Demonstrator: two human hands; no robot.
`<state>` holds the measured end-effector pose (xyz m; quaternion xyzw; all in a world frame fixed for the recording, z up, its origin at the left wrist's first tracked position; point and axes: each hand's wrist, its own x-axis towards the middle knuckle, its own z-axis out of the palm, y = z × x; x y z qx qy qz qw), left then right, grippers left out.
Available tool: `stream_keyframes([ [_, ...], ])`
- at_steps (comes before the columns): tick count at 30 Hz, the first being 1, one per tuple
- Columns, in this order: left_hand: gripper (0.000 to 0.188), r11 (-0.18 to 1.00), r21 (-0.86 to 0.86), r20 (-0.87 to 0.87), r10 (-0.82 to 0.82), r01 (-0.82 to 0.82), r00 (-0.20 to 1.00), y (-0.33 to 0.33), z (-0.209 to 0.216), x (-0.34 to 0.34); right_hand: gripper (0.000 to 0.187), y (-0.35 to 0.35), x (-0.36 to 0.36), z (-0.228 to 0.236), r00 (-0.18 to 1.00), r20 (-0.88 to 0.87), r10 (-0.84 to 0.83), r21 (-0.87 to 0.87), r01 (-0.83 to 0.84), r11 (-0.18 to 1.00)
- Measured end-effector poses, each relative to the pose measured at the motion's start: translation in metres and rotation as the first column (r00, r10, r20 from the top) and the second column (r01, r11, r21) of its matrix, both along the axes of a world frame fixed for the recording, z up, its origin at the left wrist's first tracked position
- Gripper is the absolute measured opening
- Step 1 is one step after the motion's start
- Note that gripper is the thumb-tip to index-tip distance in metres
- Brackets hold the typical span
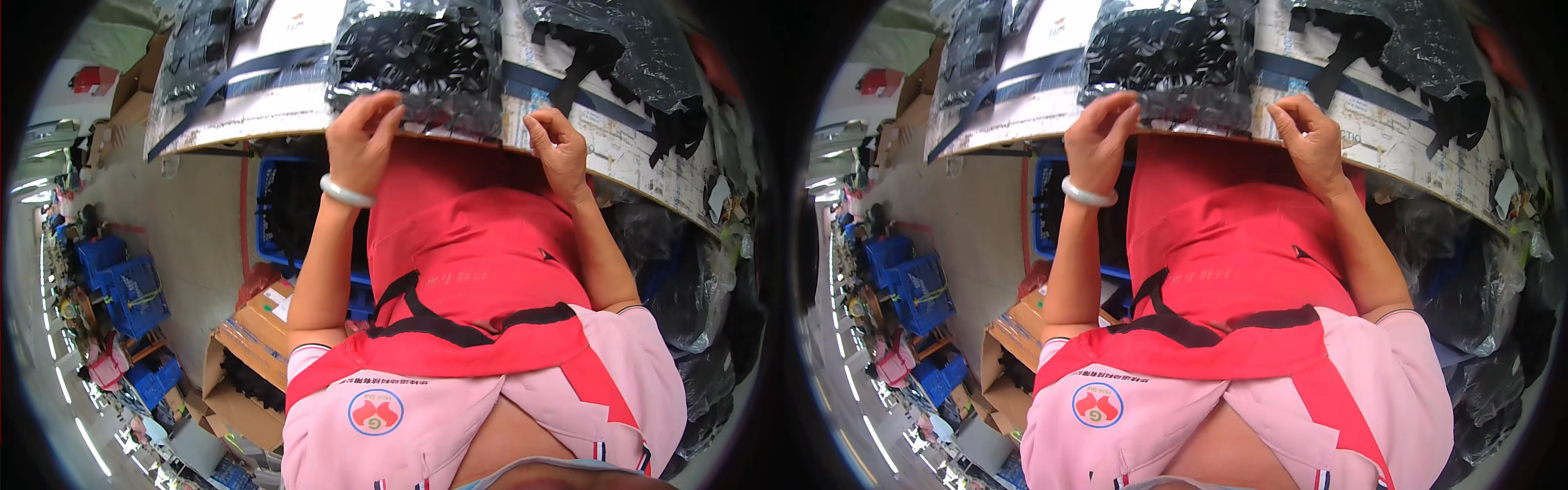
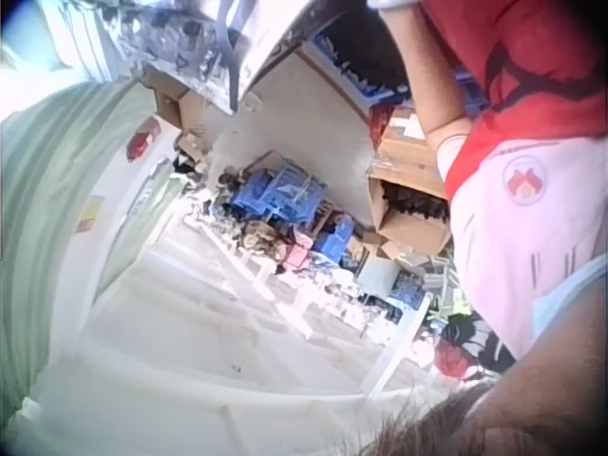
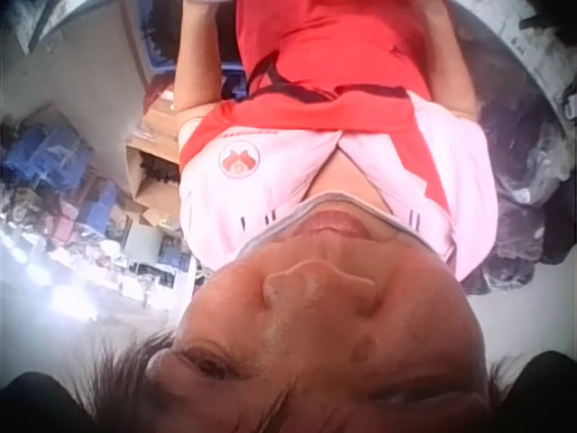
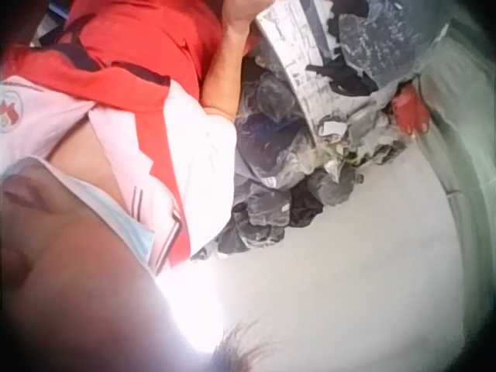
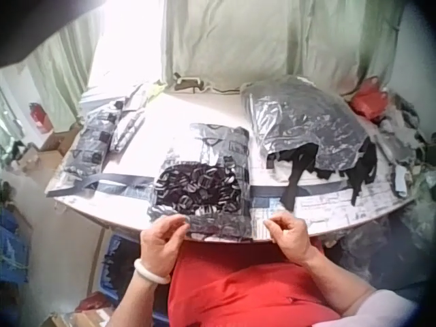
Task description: Thread plastic buckles onto nylon straps at an industrial workstation.
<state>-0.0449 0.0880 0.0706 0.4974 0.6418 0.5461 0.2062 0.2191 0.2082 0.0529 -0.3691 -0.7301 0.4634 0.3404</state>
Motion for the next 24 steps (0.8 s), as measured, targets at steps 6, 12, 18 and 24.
stream_keyframes([
  [6, 0.059, 0.927, -0.328, -0.627, -0.069, -0.183, 0.776, 0.104, -0.001, 0.0, 0.014, 0.033, 0.039, -0.033, 0.982, -0.013, -0.186, -0.093, 0.184, 0.979],
  [12, 0.034, 0.954, -0.226, -0.644, 0.006, -0.198, 0.765, 0.131, -0.025, -0.01, 0.013, 0.037, 0.039, -0.04, 0.981, -0.026, -0.192, -0.036, 0.191, 0.981],
  [18, 0.029, 0.976, -0.165, -0.189, 0.113, -0.145, 0.975, 0.137, -0.014, -0.04, 0.012, 0.034, 0.038, -0.034, 0.976, 0.132, -0.172, 0.155, 0.151, 0.976],
  [24, 0.021, 0.976, -0.219, 0.549, 0.14, -0.019, 0.824, 0.128, 0.008, -0.056, 0.011, 0.033, 0.035, -0.033, 0.97, 0.16, -0.184, 0.183, 0.154, 0.971],
])
